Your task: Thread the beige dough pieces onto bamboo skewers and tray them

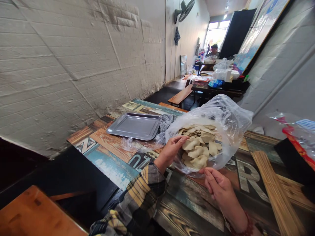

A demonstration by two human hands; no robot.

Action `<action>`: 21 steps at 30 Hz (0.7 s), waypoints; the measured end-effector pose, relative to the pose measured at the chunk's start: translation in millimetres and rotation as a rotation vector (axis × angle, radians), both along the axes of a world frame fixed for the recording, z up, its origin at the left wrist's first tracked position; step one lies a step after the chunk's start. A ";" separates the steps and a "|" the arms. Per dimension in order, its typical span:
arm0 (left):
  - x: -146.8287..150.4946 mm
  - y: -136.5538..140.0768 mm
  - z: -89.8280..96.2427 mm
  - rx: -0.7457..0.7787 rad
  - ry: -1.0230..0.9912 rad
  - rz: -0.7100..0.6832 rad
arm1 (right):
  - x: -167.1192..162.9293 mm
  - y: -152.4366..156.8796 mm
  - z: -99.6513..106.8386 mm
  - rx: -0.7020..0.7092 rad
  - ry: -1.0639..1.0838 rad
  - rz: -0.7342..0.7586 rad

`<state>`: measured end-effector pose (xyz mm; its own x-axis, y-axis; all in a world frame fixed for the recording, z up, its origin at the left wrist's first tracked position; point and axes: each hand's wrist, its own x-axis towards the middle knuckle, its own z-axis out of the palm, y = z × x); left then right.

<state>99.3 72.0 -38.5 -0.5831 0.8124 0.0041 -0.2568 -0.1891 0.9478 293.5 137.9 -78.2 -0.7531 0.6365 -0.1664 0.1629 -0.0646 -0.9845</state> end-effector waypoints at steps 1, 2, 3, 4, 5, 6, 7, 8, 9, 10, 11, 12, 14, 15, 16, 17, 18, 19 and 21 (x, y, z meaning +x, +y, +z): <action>2.0 -0.1 0.1 0.008 -0.038 -0.037 | -0.3 -0.2 0.5 -0.012 0.001 -0.008; 4.3 -0.2 0.2 0.011 -0.068 -0.081 | -0.6 -0.4 1.0 -0.022 0.003 -0.012; 6.5 -0.4 0.4 0.013 -0.090 -0.126 | -0.7 -0.5 1.5 -0.029 0.005 -0.015; 8.6 -0.5 0.7 0.015 -0.108 -0.166 | -0.7 -0.7 1.9 -0.034 0.008 -0.017; 10.2 -0.5 0.8 0.017 -0.123 -0.193 | -0.6 -0.8 2.2 -0.038 0.010 -0.018; 11.4 -0.4 0.8 0.017 -0.135 -0.204 | -0.5 -0.8 2.5 -0.039 0.014 -0.018; 12.1 -0.2 0.6 0.013 -0.144 -0.197 | -0.4 -0.9 2.6 -0.037 0.016 -0.017; 12.2 0.2 0.0 0.007 -0.147 -0.180 | -0.4 -1.0 2.8 -0.035 0.017 -0.015; 11.9 0.6 -0.9 0.001 -0.145 -0.160 | -0.5 -1.1 3.0 -0.032 0.016 -0.013; 11.3 1.0 -2.0 -0.003 -0.141 -0.141 | -0.8 -1.2 3.2 -0.029 0.013 -0.009; 10.5 1.3 -3.3 -0.005 -0.137 -0.129 | -1.3 -1.4 3.6 -0.026 0.011 -0.006; 9.6 1.5 -4.4 -0.004 -0.134 -0.122 | -1.8 -1.6 4.2 -0.022 0.008 -0.003; 7.9 1.5 -6.0 0.003 -0.131 -0.116 | -2.7 -2.1 5.5 -0.015 0.008 0.003; 7.1 1.4 -6.3 0.004 -0.129 -0.113 | -3.0 -2.3 6.2 -0.012 0.011 0.006; 6.2 1.3 -6.3 0.002 -0.124 -0.109 | -3.0 -2.4 6.6 -0.009 0.012 0.006; 5.5 1.1 -6.0 -0.001 -0.123 -0.106 | -2.8 -2.6 6.7 -0.006 0.013 0.006; 4.7 1.0 -5.4 -0.006 -0.131 -0.110 | -2.4 -2.7 6.4 -0.006 0.014 0.007; 4.1 0.8 -4.7 -0.011 -0.151 -0.120 | -1.9 -2.7 5.6 -0.010 0.014 0.009; 2.9 0.4 -3.5 -0.021 -0.211 -0.165 | -1.2 -2.7 3.4 -0.011 0.022 0.001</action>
